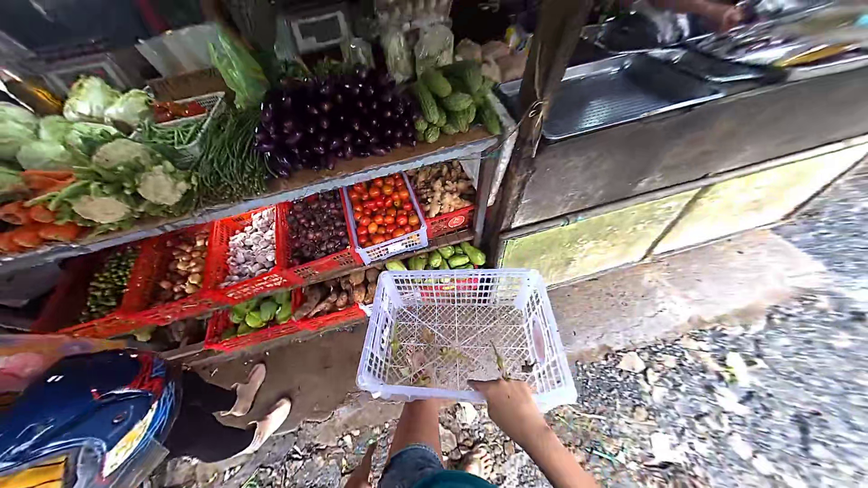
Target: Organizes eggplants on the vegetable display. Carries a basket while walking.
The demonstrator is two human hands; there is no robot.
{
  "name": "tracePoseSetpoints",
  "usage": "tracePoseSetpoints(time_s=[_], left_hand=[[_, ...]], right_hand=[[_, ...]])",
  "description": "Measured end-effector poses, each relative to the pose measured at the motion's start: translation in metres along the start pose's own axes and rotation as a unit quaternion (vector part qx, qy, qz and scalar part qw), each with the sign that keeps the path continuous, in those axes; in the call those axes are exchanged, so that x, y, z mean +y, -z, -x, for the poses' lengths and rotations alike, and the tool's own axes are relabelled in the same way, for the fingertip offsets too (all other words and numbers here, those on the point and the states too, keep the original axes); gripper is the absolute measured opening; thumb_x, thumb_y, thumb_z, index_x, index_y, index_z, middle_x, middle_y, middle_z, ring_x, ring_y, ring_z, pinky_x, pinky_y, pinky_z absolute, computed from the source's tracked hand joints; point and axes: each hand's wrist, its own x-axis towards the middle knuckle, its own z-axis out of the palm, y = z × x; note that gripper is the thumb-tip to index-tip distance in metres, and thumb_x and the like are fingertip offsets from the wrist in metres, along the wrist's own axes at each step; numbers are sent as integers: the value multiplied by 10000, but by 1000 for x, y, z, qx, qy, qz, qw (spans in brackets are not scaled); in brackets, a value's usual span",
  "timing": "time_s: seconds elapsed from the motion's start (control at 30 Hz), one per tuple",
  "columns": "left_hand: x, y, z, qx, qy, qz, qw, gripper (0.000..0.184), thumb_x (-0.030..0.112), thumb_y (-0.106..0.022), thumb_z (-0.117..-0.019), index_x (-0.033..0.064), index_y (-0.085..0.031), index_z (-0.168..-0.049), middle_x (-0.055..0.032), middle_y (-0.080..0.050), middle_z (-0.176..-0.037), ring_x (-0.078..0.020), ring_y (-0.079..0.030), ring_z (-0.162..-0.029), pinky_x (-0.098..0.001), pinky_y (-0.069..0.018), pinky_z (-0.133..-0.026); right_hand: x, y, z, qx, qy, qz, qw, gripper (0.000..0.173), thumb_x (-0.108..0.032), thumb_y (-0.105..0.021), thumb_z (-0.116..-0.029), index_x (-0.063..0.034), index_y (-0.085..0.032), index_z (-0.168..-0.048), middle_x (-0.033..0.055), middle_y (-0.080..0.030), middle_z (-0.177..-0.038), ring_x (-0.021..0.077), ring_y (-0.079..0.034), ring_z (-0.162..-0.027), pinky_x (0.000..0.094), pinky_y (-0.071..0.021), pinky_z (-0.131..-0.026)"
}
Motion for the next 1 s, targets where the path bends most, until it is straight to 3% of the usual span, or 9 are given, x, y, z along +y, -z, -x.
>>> tracePoseSetpoints(time_s=[0.07, 0.17, 0.33, 0.47, 0.57, 0.63, 0.8, 0.9, 1.0], left_hand=[[4, -4, -15, 24, -15, -16, 999, 904, 748, -217, -1010, 16, -568, -1408, -282, -575, -1379, -426, -575, -1224, -614, -426, -1024], [18, -8, -40, 27, -49, -1, 998, 937, 743, -192, -1014, -26, -568, -1395, -309, -581, -1361, -440, -590, -1205, -603, -441, -1014], [56, -14, -40, 30, -118, -25, 992, 903, 693, -172, -1043, -42, -568, -1386, -323, -581, -1346, -448, -602, -1180, -597, -451, -1005], [68, -27, -34, 49, -169, -80, 981, 844, 657, -173, -1059, -1, -402, -1535, -329, -517, -1430, -460, -568, -1258, -611, -449, -1041], [76, -31, -28, 64, -175, -115, 976, 844, 662, -189, -1055, 4, -408, -1535, -314, -496, -1472, -457, -513, -1349, -619, -415, -1096], [79, -35, -26, 70, -175, -102, 977, 878, 691, -186, -1040, 1, -406, -1537, -317, -496, -1471, -463, -515, -1341, -628, -414, -1091], [93, -63, -27, 102, -191, -43, 975, 818, 555, -330, -1086, -42, -133, -1610, -386, -295, -1570, -519, -433, -1392, -626, -417, -1101], [106, -90, -31, 77, -237, -39, 968, 767, 498, -354, -1102, -61, -167, -1592, -394, -332, -1541, -538, -435, -1372, -666, -420, -1069], [124, -122, -37, 37, -241, -87, 966, 708, 478, -371, -1102, -27, -246, -1582, -378, -393, -1500, -511, -480, -1291, -644, -437, -1006]], right_hand=[[2, -5, 5, 3, 4, 1, 1000, 492, -45, -521, -987, -270, -636, -1409, 180, -719, -1232, 428, -676, -1131, 643, -508, -930], [17, -20, 11, 34, 16, -18, 999, 417, -65, -536, -990, -238, -693, -1336, 176, -733, -1202, 429, -683, -1119, 645, -502, -944], [42, -34, 35, 104, -11, -57, 993, 375, -162, -548, -1011, -276, -694, -1338, 167, -756, -1136, 430, -706, -1065, 662, -512, -906], [73, -47, 52, 154, -66, -75, 983, 340, -236, -596, -985, -275, -719, -1300, 156, -770, -1077, 421, -719, -1021, 663, -516, -884], [102, -64, 67, 178, -105, -77, 975, 329, -242, -615, -977, -273, -733, -1284, 161, -774, -1052, 428, -723, -996, 666, -524, -859], [121, -72, 85, 173, -139, -83, 972, 318, -250, -632, -973, -262, -738, -1273, 176, -770, -1043, 441, -719, -991, 675, -519, -853], [166, -97, 130, 162, -235, -153, 946, 326, -274, -689, -942, -195, -744, -1254, 215, -749, -1092, 463, -695, -1046, 685, -506, -892], [190, -126, 154, 154, -295, -227, 915, 348, -287, -683, -920, -142, -739, -1232, 216, -739, -1107, 455, -687, -1064, 683, -505, -896], [208, -159, 178, 139, -366, -300, 870, 374, -295, -700, -891, -122, -731, -1221, 210, -735, -1111, 438, -685, -1071, 675, -502, -900]])
